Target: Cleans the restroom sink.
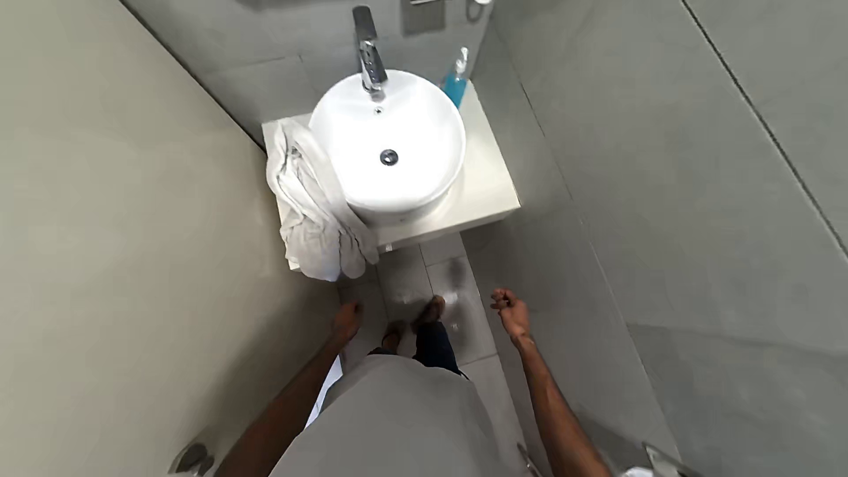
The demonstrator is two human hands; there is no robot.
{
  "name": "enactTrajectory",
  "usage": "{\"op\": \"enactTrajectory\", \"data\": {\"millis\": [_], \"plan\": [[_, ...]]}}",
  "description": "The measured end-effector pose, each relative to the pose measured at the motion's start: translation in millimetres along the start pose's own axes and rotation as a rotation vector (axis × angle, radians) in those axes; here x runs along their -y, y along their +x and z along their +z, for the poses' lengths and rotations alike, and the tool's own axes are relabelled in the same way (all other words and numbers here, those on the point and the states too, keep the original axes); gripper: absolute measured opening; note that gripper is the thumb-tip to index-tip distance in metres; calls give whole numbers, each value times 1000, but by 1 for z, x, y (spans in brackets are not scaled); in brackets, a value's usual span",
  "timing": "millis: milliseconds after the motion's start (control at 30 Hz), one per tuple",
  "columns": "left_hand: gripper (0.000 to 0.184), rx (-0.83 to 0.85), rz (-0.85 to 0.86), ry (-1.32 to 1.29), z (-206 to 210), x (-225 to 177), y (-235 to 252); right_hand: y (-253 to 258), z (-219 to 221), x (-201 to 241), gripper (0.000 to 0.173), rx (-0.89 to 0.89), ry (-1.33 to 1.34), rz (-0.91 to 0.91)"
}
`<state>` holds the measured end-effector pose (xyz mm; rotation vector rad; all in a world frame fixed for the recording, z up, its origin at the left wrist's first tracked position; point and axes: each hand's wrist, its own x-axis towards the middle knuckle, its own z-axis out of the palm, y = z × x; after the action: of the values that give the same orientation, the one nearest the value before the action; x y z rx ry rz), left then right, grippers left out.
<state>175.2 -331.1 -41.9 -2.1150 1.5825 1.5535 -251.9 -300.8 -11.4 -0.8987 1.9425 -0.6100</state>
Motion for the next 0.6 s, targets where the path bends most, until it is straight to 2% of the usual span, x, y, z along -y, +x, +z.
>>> {"op": "enactTrajectory", "data": {"millis": [133, 200, 300, 367, 433, 500, 600], "plan": [[29, -156, -14, -334, -3, 15, 24, 87, 19, 107, 28, -37, 37, -318], [29, -243, -88, -417, -1, 20, 26, 126, 39, 173, 25, 27, 99, -431], [25, -532, -132, -541, -8, -11, 29, 178, 66, 282, 23, 162, 126, -565], [26, -718, -43, -568, -32, -47, 34, 207, 84, 358, 29, 232, 144, -665], [27, -826, 101, -560, -59, -91, 39, 231, 102, 430, 35, 246, 214, -675], [31, -881, 205, -558, -90, -136, 55, 251, 117, 487, 40, 282, 277, -587], [46, -796, 209, -578, -135, -186, 100, 272, 142, 532, 46, 346, 311, -435]]}}
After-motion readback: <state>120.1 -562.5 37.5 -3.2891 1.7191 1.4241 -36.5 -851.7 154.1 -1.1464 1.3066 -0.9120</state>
